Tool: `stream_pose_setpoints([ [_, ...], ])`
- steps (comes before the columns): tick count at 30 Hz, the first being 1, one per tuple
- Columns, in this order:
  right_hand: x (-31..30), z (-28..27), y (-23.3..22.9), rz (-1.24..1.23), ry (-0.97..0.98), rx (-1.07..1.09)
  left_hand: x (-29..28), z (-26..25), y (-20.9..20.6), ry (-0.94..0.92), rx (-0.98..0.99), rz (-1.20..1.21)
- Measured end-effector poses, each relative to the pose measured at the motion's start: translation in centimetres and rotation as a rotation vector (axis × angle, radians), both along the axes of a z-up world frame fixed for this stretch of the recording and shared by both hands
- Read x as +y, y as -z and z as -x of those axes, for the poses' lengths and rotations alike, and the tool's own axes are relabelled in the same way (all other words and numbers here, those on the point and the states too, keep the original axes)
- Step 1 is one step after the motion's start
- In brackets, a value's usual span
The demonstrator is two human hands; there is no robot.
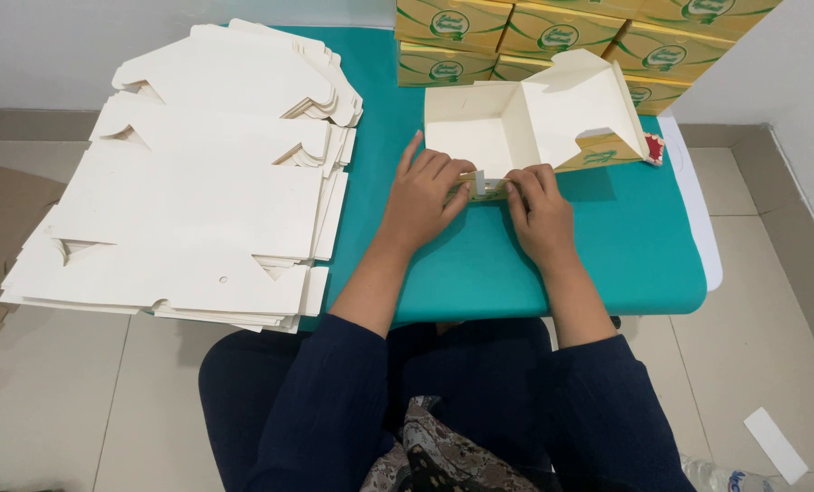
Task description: The person assembles flat cardboard snack boxes by folding along pre-cut lines, inserting a small red packet into each box, and closing the lid. The person repeats this process for multiple boxes, stacking the finished boxes on the table.
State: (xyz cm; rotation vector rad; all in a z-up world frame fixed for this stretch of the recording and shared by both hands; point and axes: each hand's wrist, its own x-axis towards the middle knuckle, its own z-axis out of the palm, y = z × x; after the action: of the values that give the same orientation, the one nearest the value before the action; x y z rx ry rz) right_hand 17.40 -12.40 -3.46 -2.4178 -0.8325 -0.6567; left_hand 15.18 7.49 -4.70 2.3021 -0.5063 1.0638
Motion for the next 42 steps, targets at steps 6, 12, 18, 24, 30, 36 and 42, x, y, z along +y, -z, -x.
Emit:
stream_pose_setpoints([
  [6,-0.2,-0.4,0.7,-0.012,-0.004,0.016,0.3,-0.2,0.4,-0.01,0.02,0.14],
  [12,-0.2,-0.5,0.7,-0.007,0.004,0.012,0.2,0.1,0.1,0.012,0.04,0.108],
  [18,-0.2,-0.4,0.8,-0.012,0.0,0.02,0.0,0.8,-1.2,0.035,0.007,0.037],
  [24,-0.3,-0.5,0.8,-0.002,0.007,0.015,-0.2,1.0,-1.4,0.038,-0.023,0.001],
  [30,-0.2,-0.6,0.9,-0.014,-0.005,-0.002,-0.1,1.0,-1.5,0.058,-0.067,0.012],
  [36,-0.2,-0.6,1.1,-0.041,-0.01,0.013,-0.4,1.0,-1.5,0.081,-0.128,-0.022],
  [42,0.0,-0.3,0.7,-0.073,-0.031,-0.014,-0.7,0.5,-0.6,0.067,-0.096,-0.049],
])
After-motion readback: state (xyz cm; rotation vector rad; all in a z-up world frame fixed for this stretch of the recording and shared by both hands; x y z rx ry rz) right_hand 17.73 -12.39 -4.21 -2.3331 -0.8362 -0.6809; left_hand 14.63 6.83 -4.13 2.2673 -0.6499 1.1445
